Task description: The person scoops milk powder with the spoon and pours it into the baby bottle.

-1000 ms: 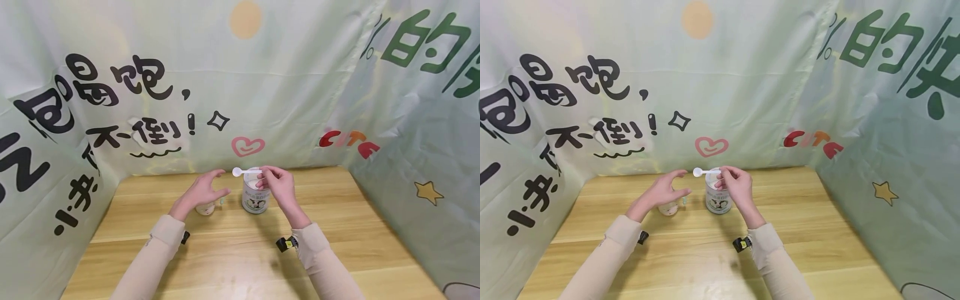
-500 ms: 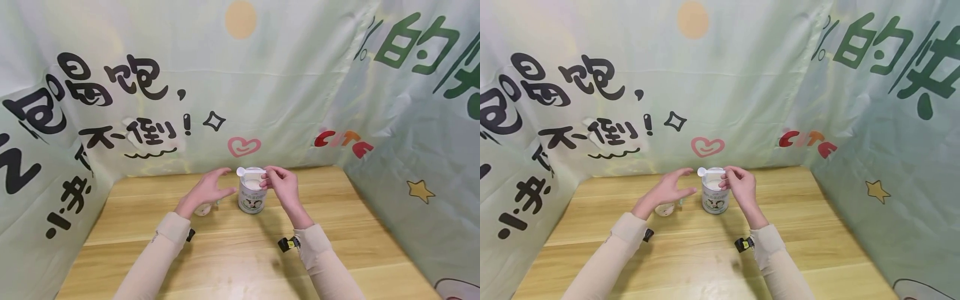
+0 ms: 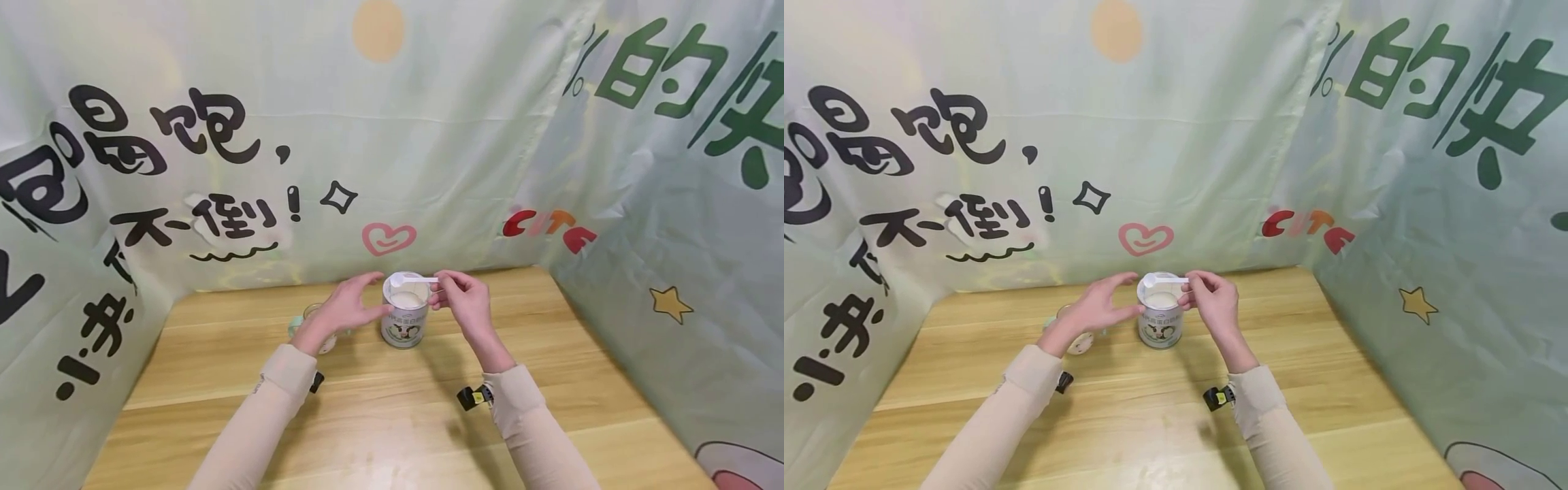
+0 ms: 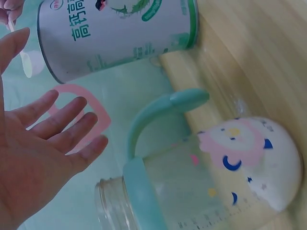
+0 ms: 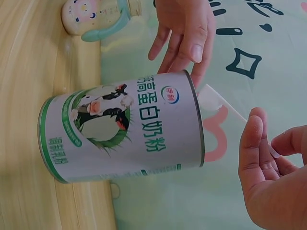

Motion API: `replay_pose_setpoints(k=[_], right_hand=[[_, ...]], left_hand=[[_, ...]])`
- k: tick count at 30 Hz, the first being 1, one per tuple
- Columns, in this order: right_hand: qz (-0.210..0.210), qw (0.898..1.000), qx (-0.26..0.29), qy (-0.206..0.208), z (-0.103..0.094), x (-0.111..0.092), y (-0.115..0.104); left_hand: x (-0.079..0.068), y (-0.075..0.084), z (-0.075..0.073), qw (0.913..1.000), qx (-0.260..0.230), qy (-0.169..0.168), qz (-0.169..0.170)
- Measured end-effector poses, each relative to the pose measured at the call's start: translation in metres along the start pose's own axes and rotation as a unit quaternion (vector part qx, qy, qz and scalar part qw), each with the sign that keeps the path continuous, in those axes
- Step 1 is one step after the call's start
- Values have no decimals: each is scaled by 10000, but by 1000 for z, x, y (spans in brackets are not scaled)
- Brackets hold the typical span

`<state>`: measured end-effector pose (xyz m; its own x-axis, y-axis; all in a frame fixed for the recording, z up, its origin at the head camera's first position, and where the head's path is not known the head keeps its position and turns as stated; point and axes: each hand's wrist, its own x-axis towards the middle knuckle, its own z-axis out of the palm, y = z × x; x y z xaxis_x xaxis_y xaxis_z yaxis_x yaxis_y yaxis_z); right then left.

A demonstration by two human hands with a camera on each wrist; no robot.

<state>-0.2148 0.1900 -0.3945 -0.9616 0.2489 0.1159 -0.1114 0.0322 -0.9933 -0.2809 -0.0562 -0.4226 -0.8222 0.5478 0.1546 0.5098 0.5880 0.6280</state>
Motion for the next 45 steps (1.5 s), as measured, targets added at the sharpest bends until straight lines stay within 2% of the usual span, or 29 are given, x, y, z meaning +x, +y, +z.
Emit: replay_pose_setpoints(k=[13,21,30,45], right_hand=[[70,9997,-141,213,-14,1,6],[59,9998,-138,162,-20,0,11],[215,9993,-230,198,-22,-1,13],[-41,9957,-899,-200,-14,1,15]], left_hand=[[10,5,9,9999,25,-6,131],[10,5,14,10000,75,-56,-16],[12,3,18,9999,98,25,78],[12,3,21,9999,84,50,111]])
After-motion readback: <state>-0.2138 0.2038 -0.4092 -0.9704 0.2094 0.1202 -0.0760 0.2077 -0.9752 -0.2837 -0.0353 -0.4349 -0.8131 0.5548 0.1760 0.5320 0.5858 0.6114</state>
